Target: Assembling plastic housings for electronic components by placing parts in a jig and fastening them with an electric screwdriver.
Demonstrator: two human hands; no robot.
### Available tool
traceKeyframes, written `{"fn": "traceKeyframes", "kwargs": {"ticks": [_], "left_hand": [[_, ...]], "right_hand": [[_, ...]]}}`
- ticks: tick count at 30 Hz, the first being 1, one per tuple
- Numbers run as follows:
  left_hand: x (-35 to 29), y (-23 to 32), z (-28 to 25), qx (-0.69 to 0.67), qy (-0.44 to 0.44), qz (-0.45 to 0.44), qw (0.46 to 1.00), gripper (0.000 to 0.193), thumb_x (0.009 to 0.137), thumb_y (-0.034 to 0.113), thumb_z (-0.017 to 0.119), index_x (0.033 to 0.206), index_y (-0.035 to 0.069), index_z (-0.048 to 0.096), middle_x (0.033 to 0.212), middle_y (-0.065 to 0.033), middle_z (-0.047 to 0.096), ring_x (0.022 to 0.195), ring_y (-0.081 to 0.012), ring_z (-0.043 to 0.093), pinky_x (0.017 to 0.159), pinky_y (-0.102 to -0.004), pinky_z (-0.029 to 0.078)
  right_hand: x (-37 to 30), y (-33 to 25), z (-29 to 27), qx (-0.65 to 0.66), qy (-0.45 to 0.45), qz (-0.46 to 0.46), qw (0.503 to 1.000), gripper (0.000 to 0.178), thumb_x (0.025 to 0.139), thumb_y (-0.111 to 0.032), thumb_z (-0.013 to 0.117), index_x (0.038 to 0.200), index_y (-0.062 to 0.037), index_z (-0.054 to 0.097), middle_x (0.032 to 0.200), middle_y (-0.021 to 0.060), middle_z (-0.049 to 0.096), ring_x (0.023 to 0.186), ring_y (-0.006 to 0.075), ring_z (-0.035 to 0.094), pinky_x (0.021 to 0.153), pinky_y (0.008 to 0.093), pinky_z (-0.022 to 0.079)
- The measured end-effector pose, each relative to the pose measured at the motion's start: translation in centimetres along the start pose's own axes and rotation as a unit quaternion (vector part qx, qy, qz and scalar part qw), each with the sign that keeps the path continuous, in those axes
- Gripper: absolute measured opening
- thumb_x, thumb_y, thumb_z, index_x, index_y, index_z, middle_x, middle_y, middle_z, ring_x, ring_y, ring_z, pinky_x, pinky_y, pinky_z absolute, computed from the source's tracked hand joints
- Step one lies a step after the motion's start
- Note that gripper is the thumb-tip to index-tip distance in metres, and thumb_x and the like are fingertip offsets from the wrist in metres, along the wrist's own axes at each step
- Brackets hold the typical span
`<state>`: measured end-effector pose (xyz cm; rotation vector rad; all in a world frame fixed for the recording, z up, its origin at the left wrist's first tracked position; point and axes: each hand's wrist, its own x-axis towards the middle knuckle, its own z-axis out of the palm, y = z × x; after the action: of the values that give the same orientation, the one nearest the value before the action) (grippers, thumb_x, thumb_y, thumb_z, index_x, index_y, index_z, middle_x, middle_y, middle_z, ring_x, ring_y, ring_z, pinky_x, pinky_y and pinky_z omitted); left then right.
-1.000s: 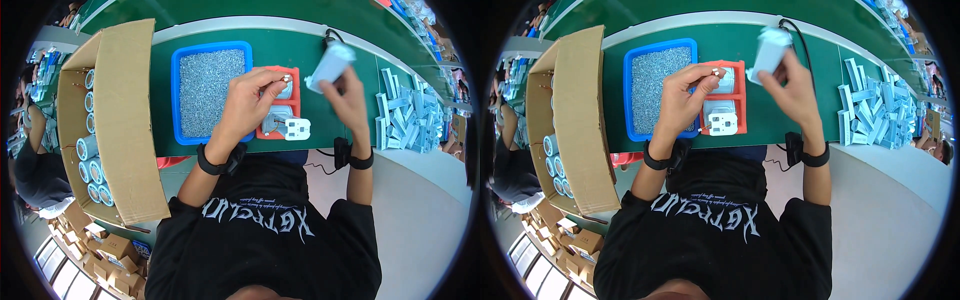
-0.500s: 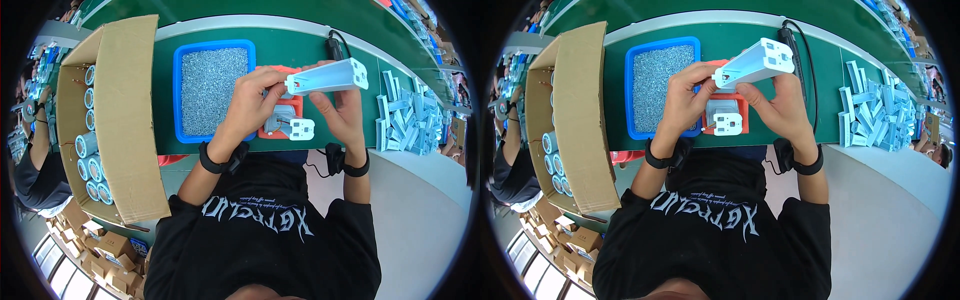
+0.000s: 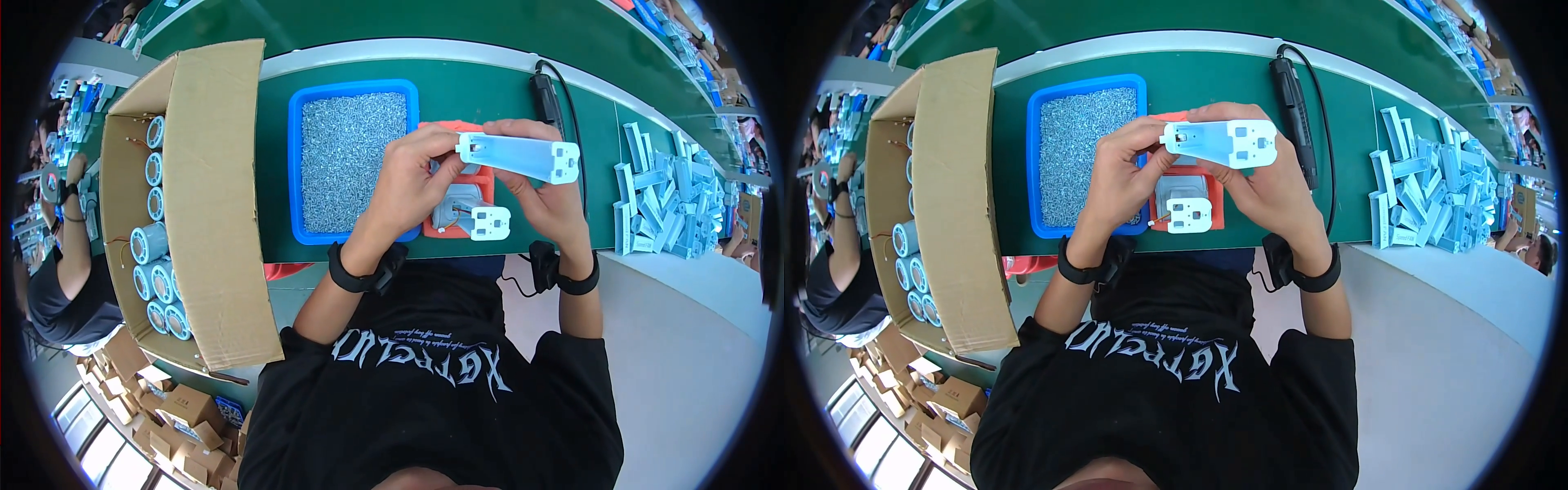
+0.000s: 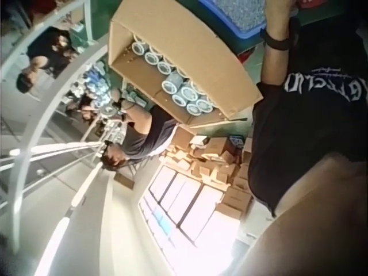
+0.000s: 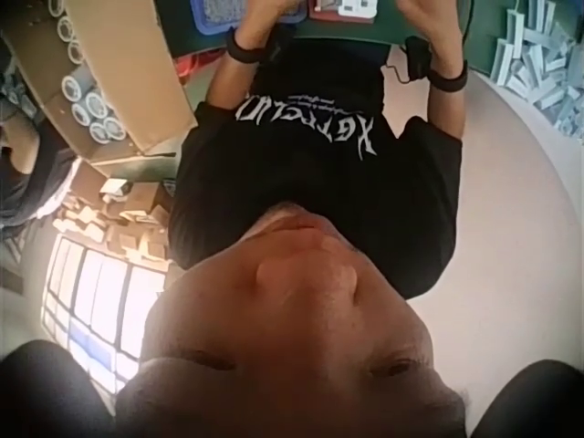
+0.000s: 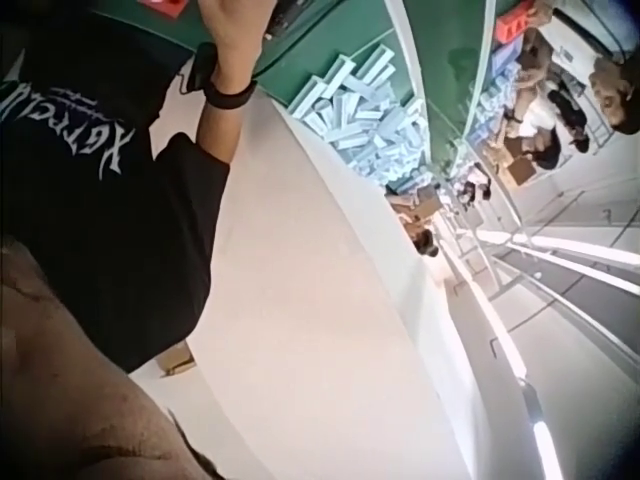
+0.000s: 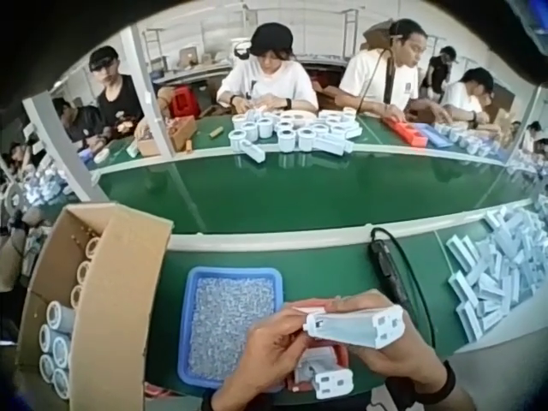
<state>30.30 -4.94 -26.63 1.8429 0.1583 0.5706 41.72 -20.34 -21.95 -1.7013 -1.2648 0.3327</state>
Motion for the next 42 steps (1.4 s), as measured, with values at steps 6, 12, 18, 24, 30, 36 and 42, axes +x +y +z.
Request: {"fn": "traceKeyframes", "kwargs": {"ticks": [6, 12, 18, 24, 30, 36, 42], "left_hand": [[-0.2, 0.1, -0.7, 0.177, -0.011, 0.014, 0.984, 0.033, 0.076, 0.009, 0.073, 0.107, 0.005, 0.066, 0.107, -0.0119, 0.065, 0.104, -0.0286, 0.058, 0.09, -0.037, 0.046], [-0.4, -0.9, -1.3, 0.18, -0.028, -0.02, 0.983, 0.05, 0.071, 0.014, 0.077, 0.117, 0.007, 0.059, 0.117, -0.0123, 0.06, 0.115, -0.0331, 0.05, 0.1, -0.0415, 0.04], [-0.5, -1.1, -1.2, 0.164, -0.046, -0.028, 0.985, 0.052, 0.068, 0.012, 0.078, 0.116, 0.006, 0.058, 0.116, -0.0132, 0.059, 0.114, -0.0337, 0.05, 0.099, -0.0423, 0.04], [-1.0, -1.3, -0.5, 0.15, -0.017, -0.043, 0.988, 0.05, 0.069, 0.01, 0.077, 0.114, 0.003, 0.058, 0.114, -0.0142, 0.059, 0.113, -0.034, 0.05, 0.098, -0.042, 0.04], [-1.0, -1.4, -0.4, 0.143, -0.007, -0.045, 0.989, 0.048, 0.068, 0.007, 0.076, 0.111, 0.0, 0.058, 0.111, -0.0156, 0.059, 0.11, -0.0351, 0.051, 0.096, -0.0423, 0.041], [-1.0, -0.8, -0.4, 0.166, -0.019, -0.066, 0.984, 0.045, 0.067, 0.004, 0.075, 0.109, -0.001, 0.058, 0.109, -0.0169, 0.059, 0.107, -0.0366, 0.053, 0.093, -0.0423, 0.042], [-0.9, -0.9, 0.0, 0.178, 0.005, -0.024, 0.984, 0.047, 0.066, 0.004, 0.075, 0.109, -0.002, 0.059, 0.11, -0.0182, 0.06, 0.106, -0.0369, 0.055, 0.093, -0.0422, 0.043]], "right_hand": [[-0.1, 1.5, 1.1, 0.007, 0.013, 0.011, 1.0, 0.028, 0.086, -0.013, 0.066, 0.11, -0.0009, 0.06, 0.109, 0.0129, 0.059, 0.094, 0.028, 0.061, 0.079, 0.0365, 0.05], [1.0, 2.1, 1.7, -0.171, -0.07, 0.019, 0.983, 0.028, 0.086, -0.014, 0.065, 0.107, 0.0026, 0.056, 0.101, 0.0164, 0.057, 0.09, 0.0329, 0.057, 0.077, 0.0385, 0.047], [1.5, 1.5, 0.9, -0.191, -0.111, 0.055, 0.974, 0.032, 0.085, -0.012, 0.066, 0.11, 0.0031, 0.054, 0.098, 0.0184, 0.057, 0.089, 0.0353, 0.058, 0.076, 0.0401, 0.047], [2.3, 0.4, 1.3, -0.224, -0.111, -0.001, 0.968, 0.036, 0.083, -0.011, 0.067, 0.112, 0.0034, 0.051, 0.09, 0.0177, 0.055, 0.082, 0.0355, 0.057, 0.072, 0.0415, 0.047], [2.5, 0.0, 1.7, -0.244, -0.11, 0.01, 0.963, 0.036, 0.08, -0.011, 0.068, 0.108, 0.0029, 0.05, 0.086, 0.0171, 0.056, 0.081, 0.0352, 0.055, 0.069, 0.0413, 0.046], [3.2, 0.0, 2.1, -0.275, -0.13, -0.032, 0.952, 0.035, 0.075, -0.01, 0.07, 0.101, 0.0025, 0.05, 0.083, 0.0167, 0.055, 0.079, 0.035, 0.054, 0.068, 0.0426, 0.044], [3.1, 0.4, 2.0, -0.222, -0.129, -0.017, 0.966, 0.035, 0.074, -0.01, 0.071, 0.099, 0.002, 0.049, 0.082, 0.0167, 0.053, 0.079, 0.0356, 0.053, 0.068, 0.0433, 0.044]]}}
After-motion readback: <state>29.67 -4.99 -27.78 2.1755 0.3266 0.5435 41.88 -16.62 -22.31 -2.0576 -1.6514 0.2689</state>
